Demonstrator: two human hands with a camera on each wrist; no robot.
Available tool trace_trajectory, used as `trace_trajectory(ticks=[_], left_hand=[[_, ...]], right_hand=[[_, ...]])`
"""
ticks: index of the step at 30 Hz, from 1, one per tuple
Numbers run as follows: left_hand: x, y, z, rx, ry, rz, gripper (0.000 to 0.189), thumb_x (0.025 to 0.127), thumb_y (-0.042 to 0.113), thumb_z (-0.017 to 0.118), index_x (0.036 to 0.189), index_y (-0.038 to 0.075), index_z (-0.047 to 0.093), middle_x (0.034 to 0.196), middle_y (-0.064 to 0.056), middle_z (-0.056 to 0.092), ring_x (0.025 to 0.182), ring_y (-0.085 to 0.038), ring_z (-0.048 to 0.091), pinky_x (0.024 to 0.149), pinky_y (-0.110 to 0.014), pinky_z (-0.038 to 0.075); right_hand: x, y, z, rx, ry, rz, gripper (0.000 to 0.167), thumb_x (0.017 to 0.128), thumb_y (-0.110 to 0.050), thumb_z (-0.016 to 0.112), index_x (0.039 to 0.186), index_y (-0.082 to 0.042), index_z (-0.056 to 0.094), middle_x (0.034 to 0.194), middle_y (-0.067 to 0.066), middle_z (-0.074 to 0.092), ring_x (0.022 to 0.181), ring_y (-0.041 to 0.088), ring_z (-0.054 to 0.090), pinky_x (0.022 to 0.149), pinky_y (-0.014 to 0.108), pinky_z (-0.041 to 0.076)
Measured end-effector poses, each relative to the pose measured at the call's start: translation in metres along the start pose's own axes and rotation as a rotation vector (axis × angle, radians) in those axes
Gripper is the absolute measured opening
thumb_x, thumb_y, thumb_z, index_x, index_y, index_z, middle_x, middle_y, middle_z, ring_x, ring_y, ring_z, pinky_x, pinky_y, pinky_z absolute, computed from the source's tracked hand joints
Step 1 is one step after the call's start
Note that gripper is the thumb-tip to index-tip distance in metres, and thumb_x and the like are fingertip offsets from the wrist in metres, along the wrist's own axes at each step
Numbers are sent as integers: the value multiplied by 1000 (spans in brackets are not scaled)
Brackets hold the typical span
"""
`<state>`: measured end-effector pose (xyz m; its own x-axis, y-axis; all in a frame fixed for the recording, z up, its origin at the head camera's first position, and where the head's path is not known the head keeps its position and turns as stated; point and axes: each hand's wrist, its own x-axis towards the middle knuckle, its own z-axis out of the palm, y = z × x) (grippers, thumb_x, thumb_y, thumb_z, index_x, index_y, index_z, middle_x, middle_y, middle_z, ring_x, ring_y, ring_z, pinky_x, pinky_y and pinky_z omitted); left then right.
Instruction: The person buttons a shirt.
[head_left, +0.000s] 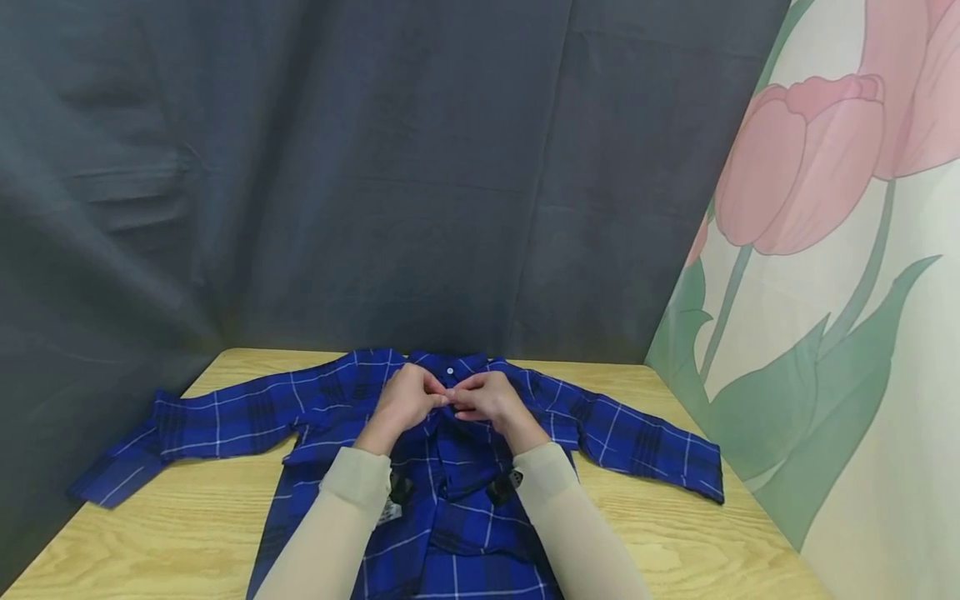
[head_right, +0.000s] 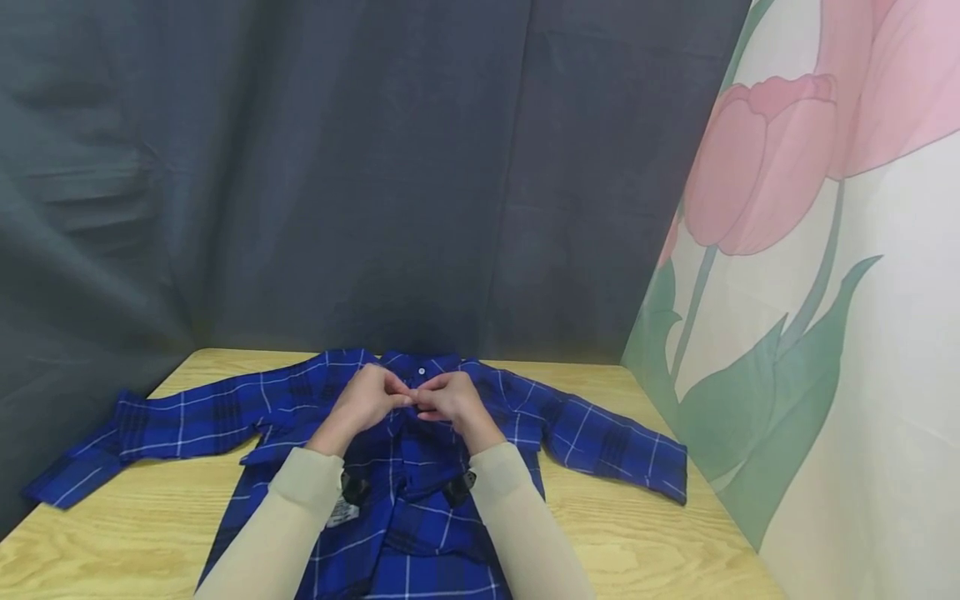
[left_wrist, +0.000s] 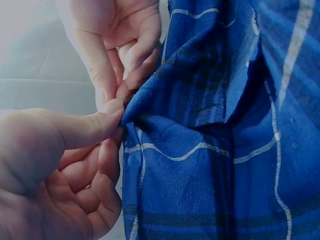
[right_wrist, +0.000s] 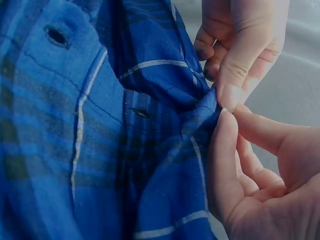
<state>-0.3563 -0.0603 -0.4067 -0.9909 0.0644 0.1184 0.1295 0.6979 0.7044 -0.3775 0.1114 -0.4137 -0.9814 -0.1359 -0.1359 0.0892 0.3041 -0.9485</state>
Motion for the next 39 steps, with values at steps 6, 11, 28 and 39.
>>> trace_trajectory(ticks=[6,11,28,39], left_hand=[[2,-1,-2,16,-44,24,8,100,15,78,102,9,84,99,-7,82,83,-18,71,84,-39,63],[5,-2,-1,20,-48,42,10,101,13,76,104,8,84,102,-7,82,84,-18,70,84,-39,62],[-1,9,5,180,134,125,12,101,14,74,95,9,84,102,-8,83,104,-34,76,104,-55,51],[-4,11,12,330,185,133,10,96,10,74,91,13,81,100,-6,84,102,-34,76,95,-55,44]], right_hand=[[2,2,0,-3,15,1,16,102,-11,75,109,2,80,93,10,78,78,15,74,72,27,67],[3,4,0,13,18,-12,17,100,-10,78,110,3,80,96,12,78,79,15,74,73,28,67],[1,0,1,95,55,-23,14,97,-5,79,107,3,74,90,8,75,73,11,73,70,26,66],[3,2,4,109,50,-23,11,95,-2,81,100,0,71,86,5,70,71,11,72,70,26,66]])
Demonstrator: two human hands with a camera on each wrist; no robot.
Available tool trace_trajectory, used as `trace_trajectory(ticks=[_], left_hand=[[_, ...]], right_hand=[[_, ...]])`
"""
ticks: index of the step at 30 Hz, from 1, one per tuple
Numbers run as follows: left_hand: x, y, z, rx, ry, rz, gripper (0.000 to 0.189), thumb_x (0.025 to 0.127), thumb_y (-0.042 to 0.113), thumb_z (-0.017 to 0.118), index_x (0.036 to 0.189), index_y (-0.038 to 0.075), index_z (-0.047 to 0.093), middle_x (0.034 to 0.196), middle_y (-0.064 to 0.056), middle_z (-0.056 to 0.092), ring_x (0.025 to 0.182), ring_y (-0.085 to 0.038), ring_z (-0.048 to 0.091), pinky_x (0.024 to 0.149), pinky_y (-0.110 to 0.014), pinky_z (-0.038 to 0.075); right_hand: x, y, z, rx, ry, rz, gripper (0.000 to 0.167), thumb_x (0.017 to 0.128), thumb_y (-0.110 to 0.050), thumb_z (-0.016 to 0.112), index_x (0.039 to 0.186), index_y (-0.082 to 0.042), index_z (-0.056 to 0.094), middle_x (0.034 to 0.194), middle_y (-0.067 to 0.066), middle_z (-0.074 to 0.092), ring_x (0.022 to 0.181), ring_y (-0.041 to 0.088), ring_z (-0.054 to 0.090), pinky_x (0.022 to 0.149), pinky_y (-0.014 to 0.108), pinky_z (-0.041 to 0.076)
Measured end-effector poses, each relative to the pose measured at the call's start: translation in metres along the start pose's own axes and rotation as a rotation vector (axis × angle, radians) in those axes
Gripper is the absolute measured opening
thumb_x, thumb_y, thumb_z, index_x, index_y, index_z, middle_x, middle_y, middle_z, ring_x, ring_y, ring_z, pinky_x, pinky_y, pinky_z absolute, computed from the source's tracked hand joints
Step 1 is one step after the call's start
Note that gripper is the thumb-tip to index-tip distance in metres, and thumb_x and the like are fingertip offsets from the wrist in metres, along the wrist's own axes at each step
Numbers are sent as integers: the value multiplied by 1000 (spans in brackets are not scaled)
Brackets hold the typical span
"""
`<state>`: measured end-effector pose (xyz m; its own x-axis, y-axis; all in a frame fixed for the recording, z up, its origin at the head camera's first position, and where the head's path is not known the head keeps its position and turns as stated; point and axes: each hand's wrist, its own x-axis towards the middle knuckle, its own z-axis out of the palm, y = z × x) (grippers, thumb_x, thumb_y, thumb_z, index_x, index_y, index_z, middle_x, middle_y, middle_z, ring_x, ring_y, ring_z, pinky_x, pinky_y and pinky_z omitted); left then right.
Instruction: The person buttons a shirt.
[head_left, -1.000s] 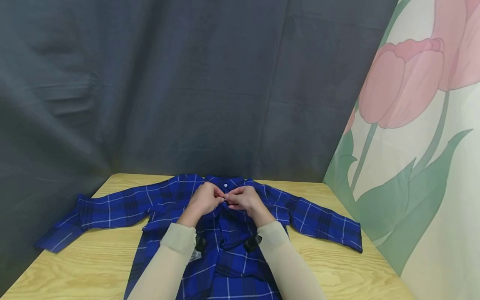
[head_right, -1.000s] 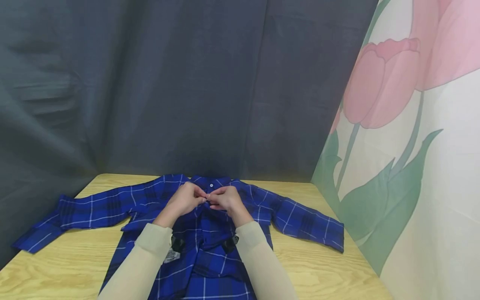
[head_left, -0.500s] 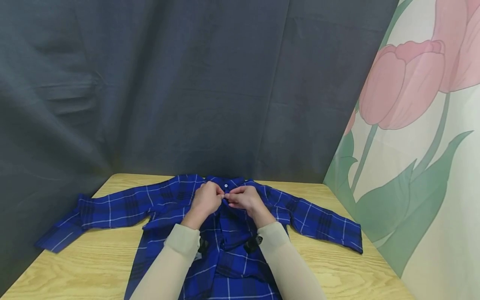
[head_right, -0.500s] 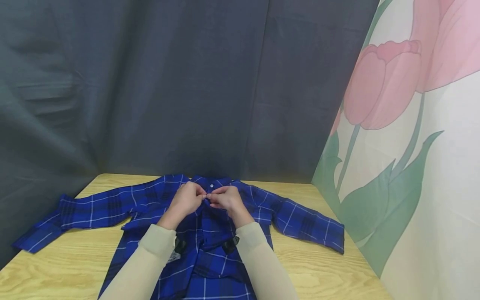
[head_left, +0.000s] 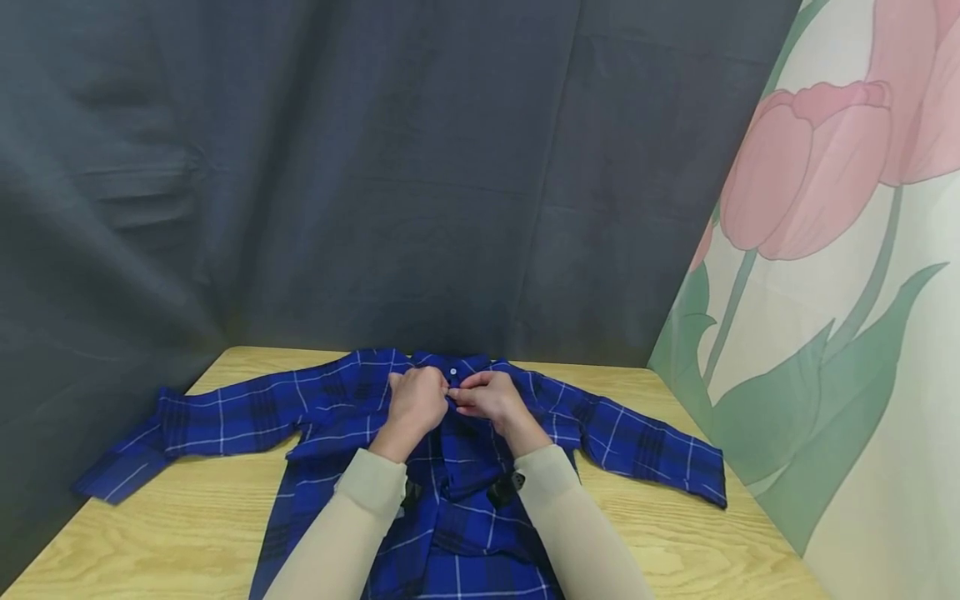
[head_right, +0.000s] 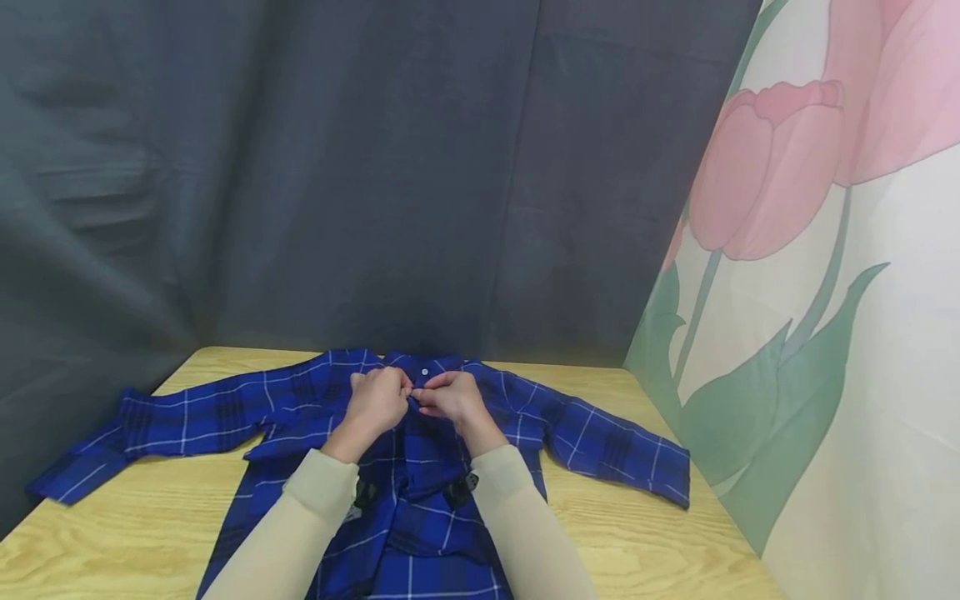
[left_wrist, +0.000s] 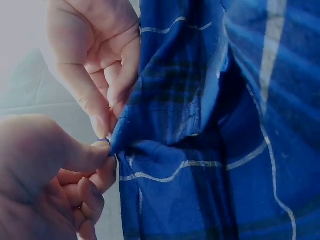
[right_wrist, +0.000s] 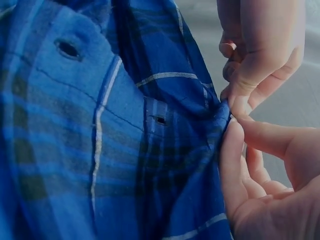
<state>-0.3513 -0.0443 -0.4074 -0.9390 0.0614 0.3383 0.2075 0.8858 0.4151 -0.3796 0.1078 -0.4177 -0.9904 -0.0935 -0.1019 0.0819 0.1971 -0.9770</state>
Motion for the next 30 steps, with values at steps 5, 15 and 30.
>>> trace_trajectory(ticks=[5,15,30], left_hand=[[3,-2,2,-136,-65,-90,17,98,13,67,89,14,82,101,-5,83,104,-32,75,99,-58,46],[9,-23,0,-476,-156,-197,22,99,16,69,105,3,85,106,-12,81,88,-22,69,82,-38,58],[11,-32,-4,-574,-215,-144,18,100,15,76,107,0,83,96,-12,80,83,-19,71,80,-33,58]], right_hand=[[-1,0,-1,-13,-17,-28,11,95,1,79,97,0,68,87,8,73,71,12,73,73,29,67],[2,-2,-6,-42,-73,-57,14,99,-2,76,111,6,79,108,16,80,81,13,77,82,32,68],[1,-2,-4,-59,-29,-92,13,99,-8,79,109,0,79,106,13,81,82,13,75,79,31,68]])
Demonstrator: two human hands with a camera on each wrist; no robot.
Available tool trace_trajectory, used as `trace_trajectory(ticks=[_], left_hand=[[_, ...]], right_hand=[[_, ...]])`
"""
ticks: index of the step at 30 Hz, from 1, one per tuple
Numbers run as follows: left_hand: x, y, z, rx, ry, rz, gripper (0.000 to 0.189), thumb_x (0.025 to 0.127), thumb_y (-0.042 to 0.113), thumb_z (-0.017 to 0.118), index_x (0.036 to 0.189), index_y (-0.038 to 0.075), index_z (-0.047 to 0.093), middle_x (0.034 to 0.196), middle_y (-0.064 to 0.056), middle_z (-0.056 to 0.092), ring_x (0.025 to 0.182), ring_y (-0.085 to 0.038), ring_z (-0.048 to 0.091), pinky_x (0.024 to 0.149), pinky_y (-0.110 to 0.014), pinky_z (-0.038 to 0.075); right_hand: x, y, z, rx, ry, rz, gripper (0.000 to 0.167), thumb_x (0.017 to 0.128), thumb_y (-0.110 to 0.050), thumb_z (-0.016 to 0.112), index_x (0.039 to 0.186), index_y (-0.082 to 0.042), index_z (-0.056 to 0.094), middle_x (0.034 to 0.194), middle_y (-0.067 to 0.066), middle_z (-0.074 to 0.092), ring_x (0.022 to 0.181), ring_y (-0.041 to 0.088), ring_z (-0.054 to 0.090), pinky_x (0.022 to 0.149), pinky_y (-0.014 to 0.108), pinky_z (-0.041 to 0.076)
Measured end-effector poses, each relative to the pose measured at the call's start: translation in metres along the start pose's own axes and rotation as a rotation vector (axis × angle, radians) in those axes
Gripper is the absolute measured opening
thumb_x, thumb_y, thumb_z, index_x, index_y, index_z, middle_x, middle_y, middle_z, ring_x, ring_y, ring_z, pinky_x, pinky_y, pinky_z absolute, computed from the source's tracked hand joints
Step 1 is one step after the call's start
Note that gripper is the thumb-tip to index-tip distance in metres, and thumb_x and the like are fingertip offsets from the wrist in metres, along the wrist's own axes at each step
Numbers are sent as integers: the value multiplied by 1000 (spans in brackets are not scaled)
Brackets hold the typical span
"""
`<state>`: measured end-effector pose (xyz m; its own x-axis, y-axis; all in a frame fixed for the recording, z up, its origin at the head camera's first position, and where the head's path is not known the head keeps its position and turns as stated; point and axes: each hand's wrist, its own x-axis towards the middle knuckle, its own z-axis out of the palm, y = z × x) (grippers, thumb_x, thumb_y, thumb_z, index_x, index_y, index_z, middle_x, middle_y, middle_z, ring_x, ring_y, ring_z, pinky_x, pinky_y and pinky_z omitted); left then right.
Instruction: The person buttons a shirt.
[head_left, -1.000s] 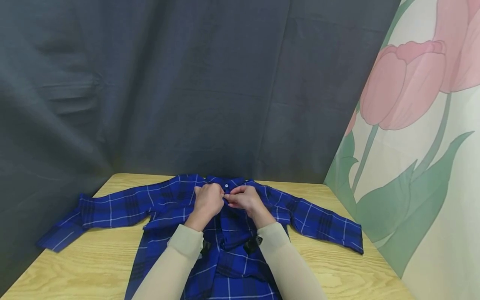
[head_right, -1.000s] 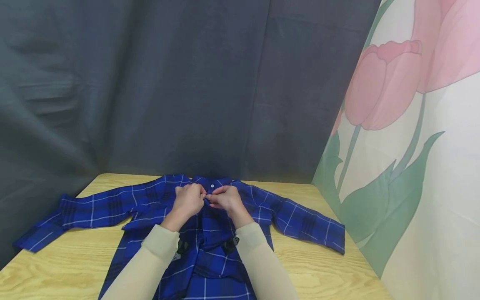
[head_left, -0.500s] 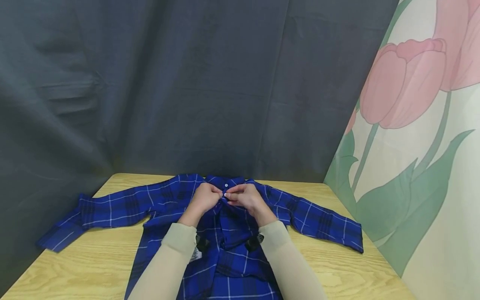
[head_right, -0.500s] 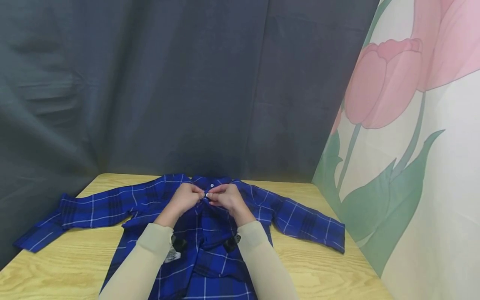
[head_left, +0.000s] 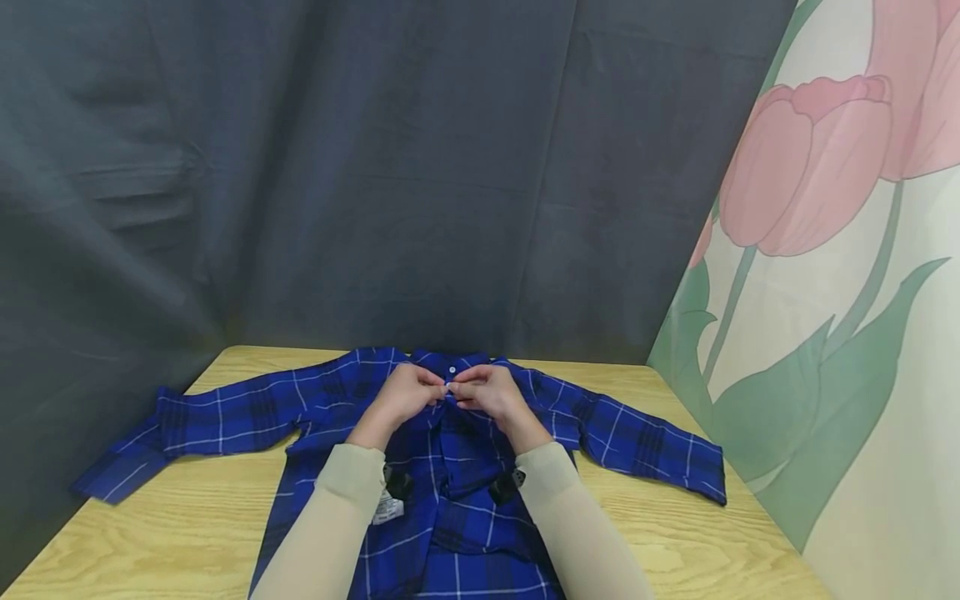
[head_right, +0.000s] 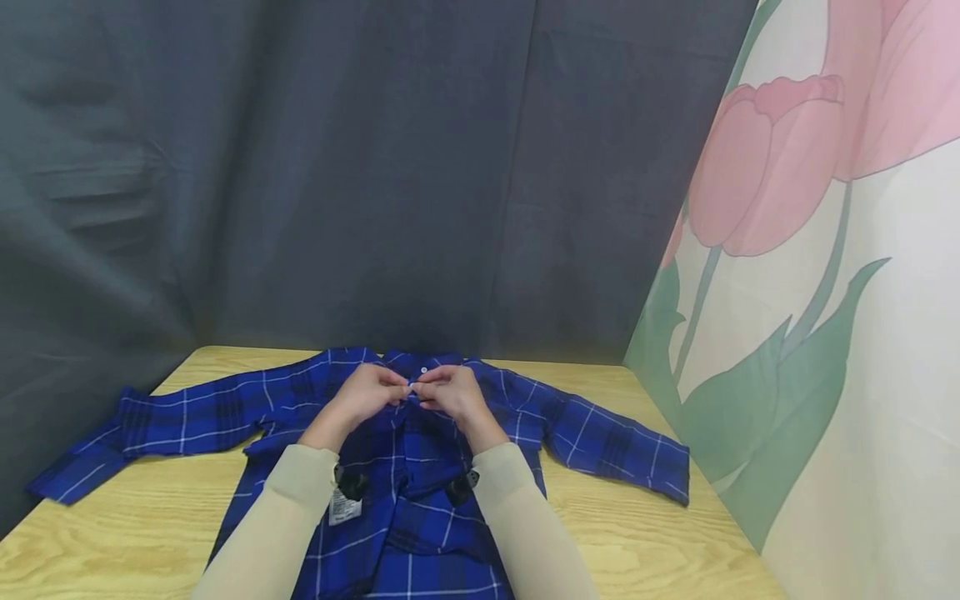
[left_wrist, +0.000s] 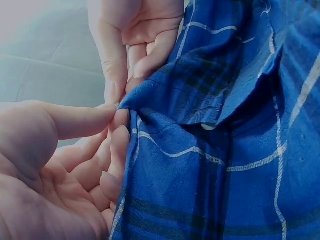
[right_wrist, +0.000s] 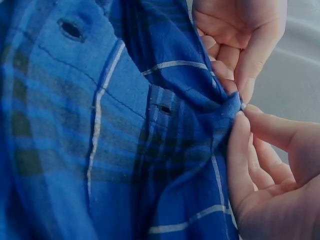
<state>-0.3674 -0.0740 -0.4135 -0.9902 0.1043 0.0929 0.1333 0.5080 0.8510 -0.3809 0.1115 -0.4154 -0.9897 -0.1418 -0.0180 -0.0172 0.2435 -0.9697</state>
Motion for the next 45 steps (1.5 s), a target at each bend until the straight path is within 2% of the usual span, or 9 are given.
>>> trace_trajectory(ticks=[10,15,20,23,29,33,38,42,45], left_hand=[[1,-3,0,8,-23,19,18,103,13,72,109,0,82,102,-14,81,86,-20,72,84,-35,59],[1,-5,-1,73,-51,23,23,102,12,72,118,-1,80,116,-17,82,102,-28,75,99,-46,61],[0,-13,-1,156,-148,27,28,103,10,70,127,-3,76,127,-20,79,119,-34,75,110,-51,57],[0,-17,-3,180,-169,31,28,103,10,70,127,-2,75,128,-20,78,119,-34,75,110,-52,57],[-7,-8,-15,263,-127,37,19,101,16,74,114,2,79,117,-15,80,106,-30,74,104,-53,59],[-15,-4,-35,378,-160,-39,31,96,21,83,119,2,75,119,-16,77,105,-31,71,104,-54,59],[-27,-19,-86,460,-173,-142,47,88,23,89,124,-1,71,130,-24,72,118,-41,67,110,-60,54],[-37,-40,-118,426,-243,-248,51,85,24,92,125,2,71,134,-27,68,122,-46,62,111,-67,51],[-40,-53,-124,392,-310,-290,43,83,25,94,116,6,74,128,-21,70,118,-43,62,107,-66,53]], right_hand=[[0,2,0,2,1,10,13,98,-7,79,109,0,77,107,16,83,84,15,78,81,32,68],[0,4,0,-19,-49,22,20,103,-5,70,120,5,74,123,24,79,107,30,81,94,40,66],[0,5,-1,-106,-108,28,28,106,-7,63,128,7,71,135,26,74,127,38,73,108,45,60],[-3,3,0,-166,-99,3,27,106,-10,65,126,5,72,128,21,75,122,37,73,105,42,63],[-14,-12,5,-337,-129,-77,14,102,-14,71,106,-2,77,95,10,76,82,20,71,72,26,60],[-17,-17,3,-574,-117,-103,11,95,-16,81,96,-6,77,88,6,75,74,16,67,68,28,56],[-20,-25,-33,-859,-22,0,34,87,-25,90,113,-8,75,115,11,77,98,26,70,97,45,60],[-21,-22,-67,-948,-109,104,59,83,-29,95,134,-9,71,140,17,71,123,36,68,112,56,55],[-23,-14,-82,-978,-203,171,47,81,-26,97,121,-13,76,130,13,73,116,34,67,105,57,57]])
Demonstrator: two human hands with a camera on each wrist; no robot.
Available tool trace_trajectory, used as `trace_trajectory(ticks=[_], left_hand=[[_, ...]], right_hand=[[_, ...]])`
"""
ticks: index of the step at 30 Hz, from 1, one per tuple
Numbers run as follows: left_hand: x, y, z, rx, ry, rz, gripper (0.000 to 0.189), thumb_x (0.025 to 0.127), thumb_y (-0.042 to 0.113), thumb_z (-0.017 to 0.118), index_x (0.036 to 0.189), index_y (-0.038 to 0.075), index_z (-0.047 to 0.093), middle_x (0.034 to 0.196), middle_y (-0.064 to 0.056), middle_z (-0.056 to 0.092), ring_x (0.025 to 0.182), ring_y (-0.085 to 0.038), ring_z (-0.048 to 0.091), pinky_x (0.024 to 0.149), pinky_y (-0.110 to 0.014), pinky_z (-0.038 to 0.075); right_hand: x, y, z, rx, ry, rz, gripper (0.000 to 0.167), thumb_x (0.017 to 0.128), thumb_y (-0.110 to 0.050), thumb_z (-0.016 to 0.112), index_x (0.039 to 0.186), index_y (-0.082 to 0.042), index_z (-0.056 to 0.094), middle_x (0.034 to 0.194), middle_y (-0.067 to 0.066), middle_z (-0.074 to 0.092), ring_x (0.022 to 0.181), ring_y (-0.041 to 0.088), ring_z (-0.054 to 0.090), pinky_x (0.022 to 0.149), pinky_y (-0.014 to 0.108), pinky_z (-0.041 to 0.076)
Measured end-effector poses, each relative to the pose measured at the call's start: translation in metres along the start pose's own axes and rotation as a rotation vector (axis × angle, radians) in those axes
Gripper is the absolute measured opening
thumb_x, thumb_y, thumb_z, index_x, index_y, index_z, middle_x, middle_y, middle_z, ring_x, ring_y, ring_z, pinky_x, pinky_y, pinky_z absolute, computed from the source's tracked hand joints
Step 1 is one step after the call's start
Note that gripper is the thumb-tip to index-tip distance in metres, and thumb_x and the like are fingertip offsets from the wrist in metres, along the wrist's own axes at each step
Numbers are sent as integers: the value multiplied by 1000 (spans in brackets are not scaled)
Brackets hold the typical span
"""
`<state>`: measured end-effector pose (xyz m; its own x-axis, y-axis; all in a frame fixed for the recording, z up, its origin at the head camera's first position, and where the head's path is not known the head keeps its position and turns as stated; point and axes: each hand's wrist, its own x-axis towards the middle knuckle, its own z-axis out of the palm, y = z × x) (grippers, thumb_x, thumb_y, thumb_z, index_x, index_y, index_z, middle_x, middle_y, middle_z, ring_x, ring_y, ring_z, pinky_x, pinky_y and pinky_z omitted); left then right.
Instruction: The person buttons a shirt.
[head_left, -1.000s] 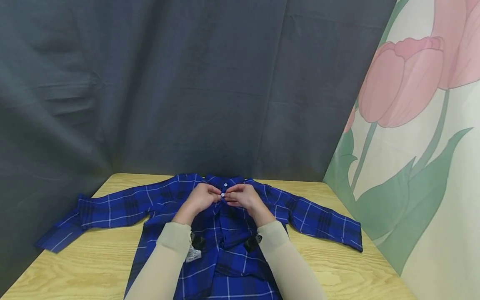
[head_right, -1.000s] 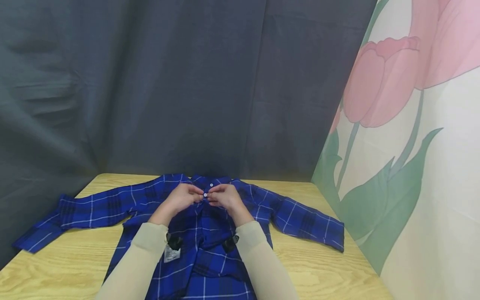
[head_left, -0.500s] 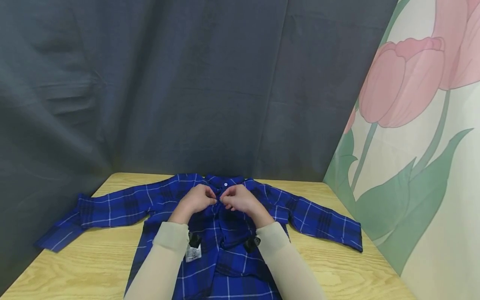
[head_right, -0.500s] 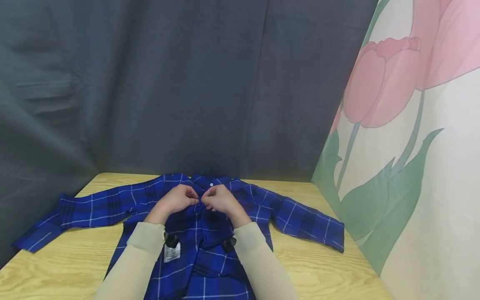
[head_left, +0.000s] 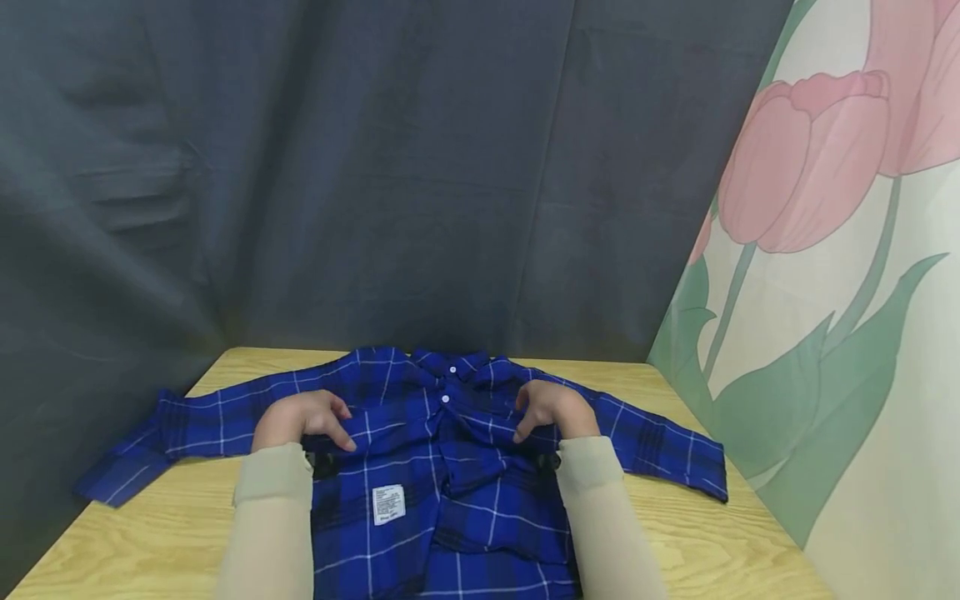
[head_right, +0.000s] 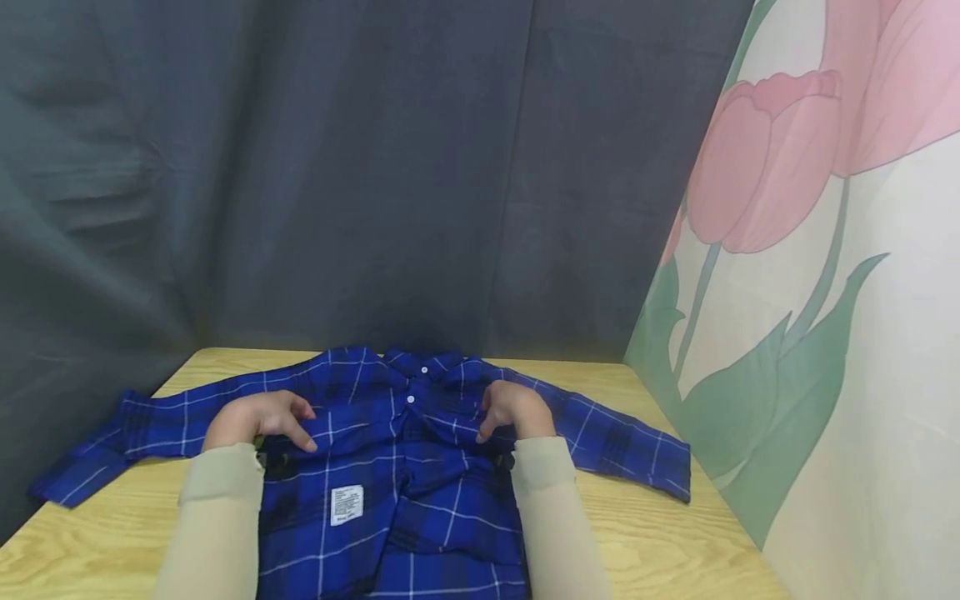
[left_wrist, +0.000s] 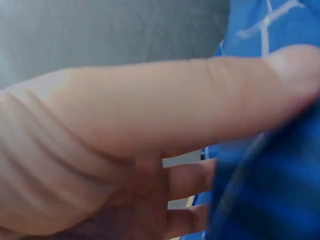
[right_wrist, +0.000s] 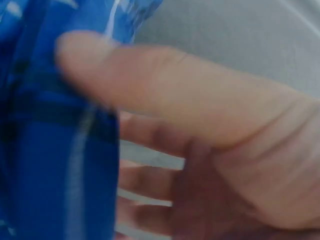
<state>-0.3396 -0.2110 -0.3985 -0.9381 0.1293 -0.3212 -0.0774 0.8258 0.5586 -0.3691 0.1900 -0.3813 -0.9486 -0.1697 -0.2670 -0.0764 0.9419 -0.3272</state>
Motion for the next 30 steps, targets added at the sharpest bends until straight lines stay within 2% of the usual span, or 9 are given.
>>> trace_trajectory(ticks=[3,5,12,16,19,22,25,28,30], left_hand=[[-1,-4,4,-1,-13,9,25,84,21,92,98,8,77,111,-14,74,107,-36,63,99,-60,56],[-4,-3,1,-4,8,16,16,87,17,89,87,9,75,98,-10,72,100,-32,63,92,-55,56],[-25,-4,-31,22,135,210,10,100,17,78,97,8,75,98,-9,70,96,-29,60,90,-49,54],[-16,0,-34,18,351,233,12,103,18,74,105,7,77,106,-16,69,97,-34,60,89,-51,53],[4,3,-22,36,529,167,15,104,20,72,110,8,79,105,-20,71,92,-36,62,80,-48,51],[24,6,-3,61,606,84,17,105,21,68,110,9,79,102,-19,77,88,-36,67,76,-49,53],[38,7,15,85,566,38,21,107,20,62,113,7,77,109,-20,79,95,-39,73,84,-54,58],[43,7,26,66,427,21,34,110,26,61,130,0,70,132,-26,73,119,-46,70,105,-61,55],[44,5,29,73,326,15,47,109,28,64,143,-4,62,148,-30,64,140,-52,57,121,-69,42]], right_hand=[[-5,12,-1,-16,-49,-26,22,84,-20,94,96,-14,76,102,6,73,95,27,64,89,47,58],[-12,17,-5,0,-49,-61,17,87,-16,91,86,-14,73,89,3,68,85,24,60,82,42,53],[-33,33,-40,87,-6,-242,4,100,-12,77,101,-9,78,97,6,75,90,20,63,92,45,57],[-24,33,-41,112,162,-293,12,105,-11,70,110,-6,79,106,11,76,94,24,64,95,48,59],[-7,29,-27,71,355,-209,14,105,-13,70,111,-8,82,108,14,76,94,28,64,89,47,58],[10,23,-9,4,459,-84,15,102,-16,73,109,-12,85,109,14,79,93,30,69,84,47,60],[22,21,7,-24,435,13,17,102,-16,71,111,-11,86,104,12,84,89,29,76,86,48,64],[27,21,15,-28,335,31,22,103,-12,68,118,-7,83,112,15,83,100,32,78,97,50,63],[28,22,17,-19,235,16,28,103,-10,67,128,-4,78,130,18,78,119,37,75,108,53,58]])
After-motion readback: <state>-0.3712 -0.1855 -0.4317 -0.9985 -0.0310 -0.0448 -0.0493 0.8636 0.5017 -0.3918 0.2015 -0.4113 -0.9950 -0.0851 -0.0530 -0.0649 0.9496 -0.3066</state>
